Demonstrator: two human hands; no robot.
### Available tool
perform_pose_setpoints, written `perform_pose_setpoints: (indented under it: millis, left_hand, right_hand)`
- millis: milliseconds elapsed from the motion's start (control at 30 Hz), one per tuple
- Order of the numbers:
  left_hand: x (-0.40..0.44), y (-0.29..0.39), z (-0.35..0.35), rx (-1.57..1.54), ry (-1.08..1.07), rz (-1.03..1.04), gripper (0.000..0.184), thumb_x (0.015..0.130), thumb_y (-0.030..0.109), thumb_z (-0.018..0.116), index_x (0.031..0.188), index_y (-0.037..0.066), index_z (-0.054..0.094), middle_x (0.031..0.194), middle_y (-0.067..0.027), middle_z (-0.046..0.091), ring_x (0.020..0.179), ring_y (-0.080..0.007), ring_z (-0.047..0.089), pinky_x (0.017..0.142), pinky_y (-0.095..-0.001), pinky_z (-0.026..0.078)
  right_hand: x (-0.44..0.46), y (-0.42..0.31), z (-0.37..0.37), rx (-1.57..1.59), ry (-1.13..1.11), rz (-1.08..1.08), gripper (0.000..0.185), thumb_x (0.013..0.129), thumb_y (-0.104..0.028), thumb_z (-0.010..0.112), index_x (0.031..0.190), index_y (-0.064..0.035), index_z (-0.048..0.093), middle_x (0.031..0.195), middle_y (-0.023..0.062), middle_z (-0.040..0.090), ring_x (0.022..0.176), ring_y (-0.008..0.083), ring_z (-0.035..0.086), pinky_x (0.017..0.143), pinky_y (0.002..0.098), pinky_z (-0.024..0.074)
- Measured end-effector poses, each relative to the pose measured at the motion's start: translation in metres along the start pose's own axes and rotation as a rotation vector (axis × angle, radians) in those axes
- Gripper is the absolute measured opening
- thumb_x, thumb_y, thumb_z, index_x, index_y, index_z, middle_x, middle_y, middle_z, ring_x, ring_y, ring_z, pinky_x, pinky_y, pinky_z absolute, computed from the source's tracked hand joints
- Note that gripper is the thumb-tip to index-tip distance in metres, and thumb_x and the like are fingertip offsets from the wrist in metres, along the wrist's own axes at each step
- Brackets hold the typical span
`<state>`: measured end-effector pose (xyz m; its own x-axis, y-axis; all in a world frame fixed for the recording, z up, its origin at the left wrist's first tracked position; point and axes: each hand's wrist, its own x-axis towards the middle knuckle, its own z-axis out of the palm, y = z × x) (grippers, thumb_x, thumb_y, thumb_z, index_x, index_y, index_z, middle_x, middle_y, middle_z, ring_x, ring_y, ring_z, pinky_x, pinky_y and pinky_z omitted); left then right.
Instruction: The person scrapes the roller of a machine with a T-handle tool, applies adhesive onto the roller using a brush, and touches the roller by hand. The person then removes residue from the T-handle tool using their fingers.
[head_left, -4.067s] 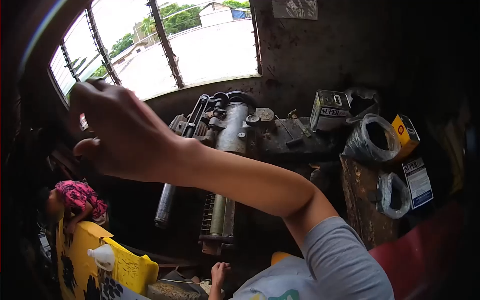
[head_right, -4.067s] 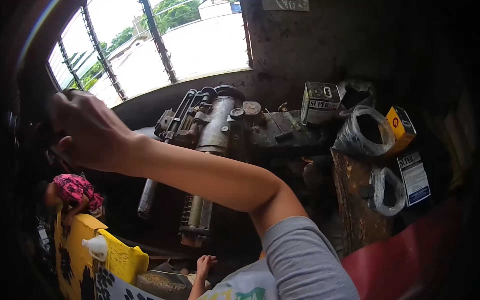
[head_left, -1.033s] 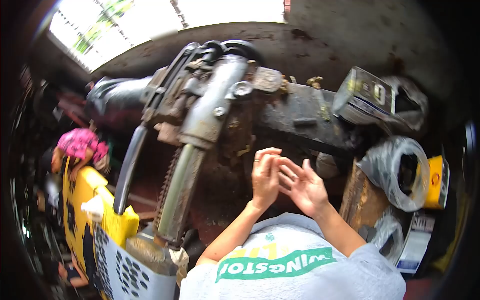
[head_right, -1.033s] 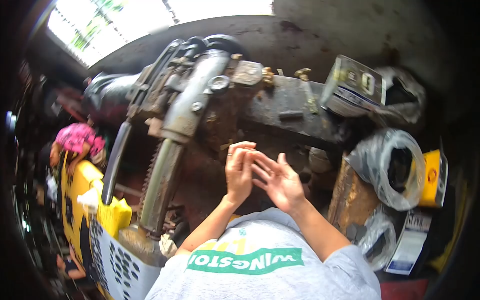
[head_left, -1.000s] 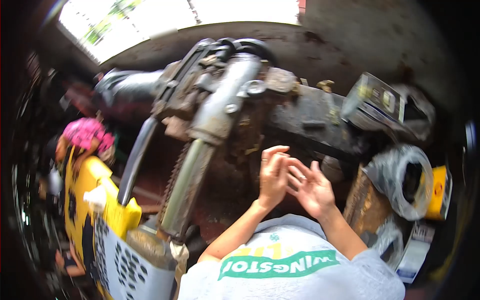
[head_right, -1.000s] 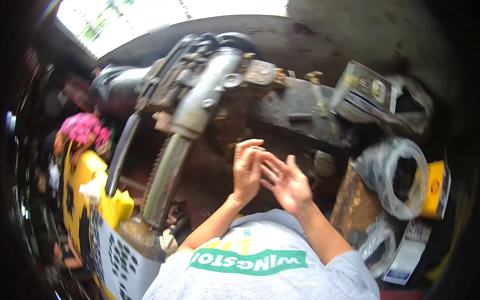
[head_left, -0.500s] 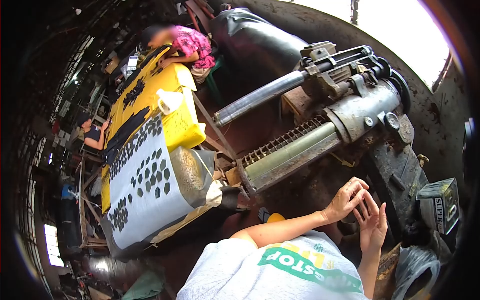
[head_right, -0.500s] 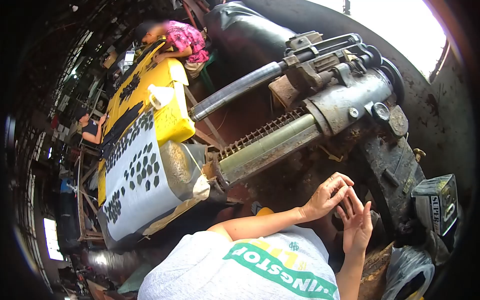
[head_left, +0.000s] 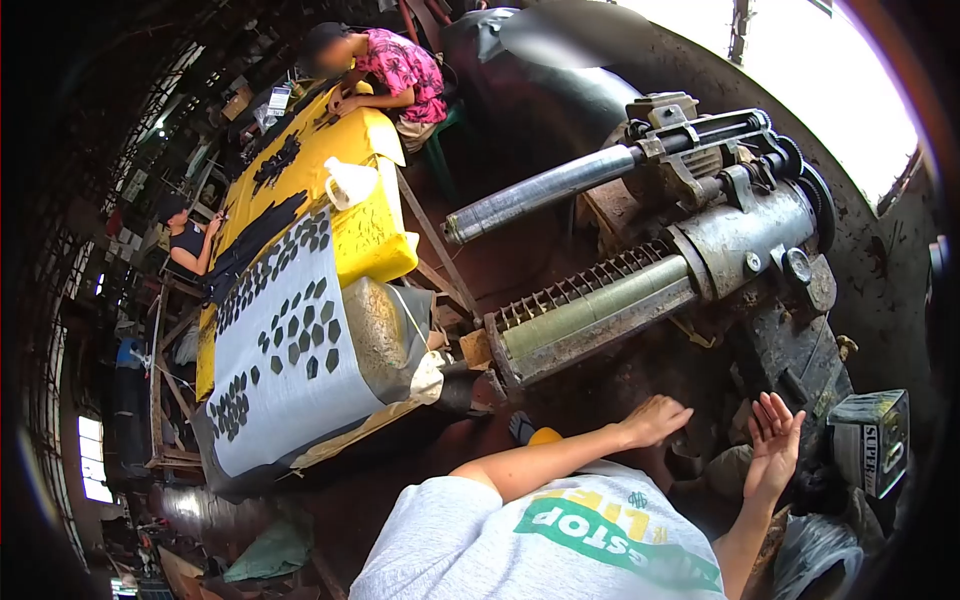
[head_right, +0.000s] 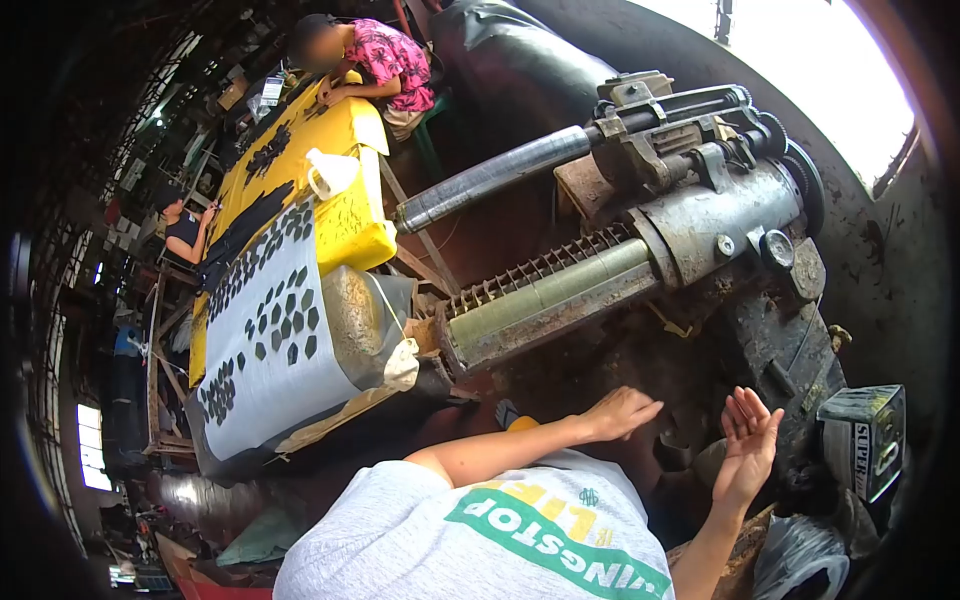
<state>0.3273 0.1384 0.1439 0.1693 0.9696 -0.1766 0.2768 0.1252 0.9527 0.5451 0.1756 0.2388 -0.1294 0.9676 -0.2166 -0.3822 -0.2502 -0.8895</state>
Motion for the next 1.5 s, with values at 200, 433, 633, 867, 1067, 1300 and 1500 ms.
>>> perform_pose_setpoints:
  millis: [200,433,633,867,1067,1300,1500]
  left_hand:
    - [-0.046,-0.089,-0.014,-0.040,0.160,-0.205,0.026,0.091,0.020,0.057,0.097,-0.003,0.066,0.088,-0.0145,0.070,0.068,-0.0215,0.070,0.064,-0.0306,0.053]
    - [-0.090,-0.121,-0.048,0.065,0.405,-0.385,0.029,0.081,0.024,0.056,0.075,-0.002,0.067,0.066,-0.0112,0.067,0.065,-0.0211,0.068,0.064,-0.0322,0.052]
    - [-0.116,-0.137,-0.057,-0.004,0.609,-0.494,0.039,0.088,0.033,0.051,0.069,0.002,0.067,0.058,-0.0092,0.066,0.057,-0.0177,0.065,0.061,-0.0334,0.051]
    - [-0.122,-0.140,-0.059,-0.005,0.765,-0.267,0.025,0.090,0.019,0.059,0.088,-0.003,0.070,0.077,-0.0117,0.071,0.068,-0.0144,0.067,0.066,-0.0269,0.052]
    - [-0.117,-0.114,-0.066,-0.255,0.603,-0.378,0.016,0.081,0.003,0.067,0.095,-0.005,0.071,0.082,-0.0117,0.072,0.062,-0.0131,0.068,0.062,-0.0245,0.054]
    - [-0.112,-0.092,-0.072,0.030,0.546,-0.512,0.022,0.082,0.017,0.070,0.095,-0.001,0.072,0.085,-0.0141,0.070,0.082,-0.0223,0.067,0.077,-0.0341,0.053]
    - [-0.121,-0.148,-0.063,0.129,0.422,-0.214,0.079,0.083,0.012,0.065,0.150,0.016,0.022,0.156,-0.0200,0.006,0.143,-0.0354,0.016,0.112,-0.0408,0.024]
  right_hand:
    - [0.002,-0.001,-0.013,-0.216,0.029,-0.103,0.053,0.102,-0.043,0.036,0.119,0.0012,0.059,0.115,0.0137,0.063,0.104,0.0204,0.060,0.094,0.0327,0.0427]
    - [0.018,-0.006,-0.012,-0.401,0.086,-0.252,0.051,0.102,-0.040,0.038,0.120,0.0023,0.059,0.115,0.0136,0.063,0.099,0.0181,0.062,0.089,0.0296,0.0450]
    - [0.032,-0.004,0.000,-0.552,0.118,-0.330,0.043,0.102,-0.031,0.040,0.116,0.0033,0.061,0.111,0.0132,0.065,0.094,0.0180,0.063,0.086,0.0305,0.0466]
    - [0.036,-0.003,0.002,-0.590,0.097,-0.354,0.035,0.101,-0.026,0.046,0.114,0.0021,0.062,0.109,0.0107,0.064,0.089,0.0152,0.063,0.084,0.0280,0.0478]
    - [0.034,0.006,0.002,-0.643,0.090,-0.329,0.033,0.101,-0.025,0.047,0.114,0.0012,0.063,0.109,0.0092,0.064,0.087,0.0124,0.062,0.082,0.0256,0.0479]
    - [0.037,0.005,-0.001,-0.708,0.105,-0.363,0.025,0.098,-0.016,0.051,0.114,0.0007,0.063,0.106,0.0067,0.064,0.089,0.0114,0.061,0.084,0.0260,0.0477]
    - [0.096,-0.004,-0.073,-1.365,0.289,-0.625,0.051,0.073,-0.016,0.074,0.119,-0.0021,0.057,0.122,0.0208,0.055,0.115,0.0363,0.051,0.099,0.0396,0.0406]
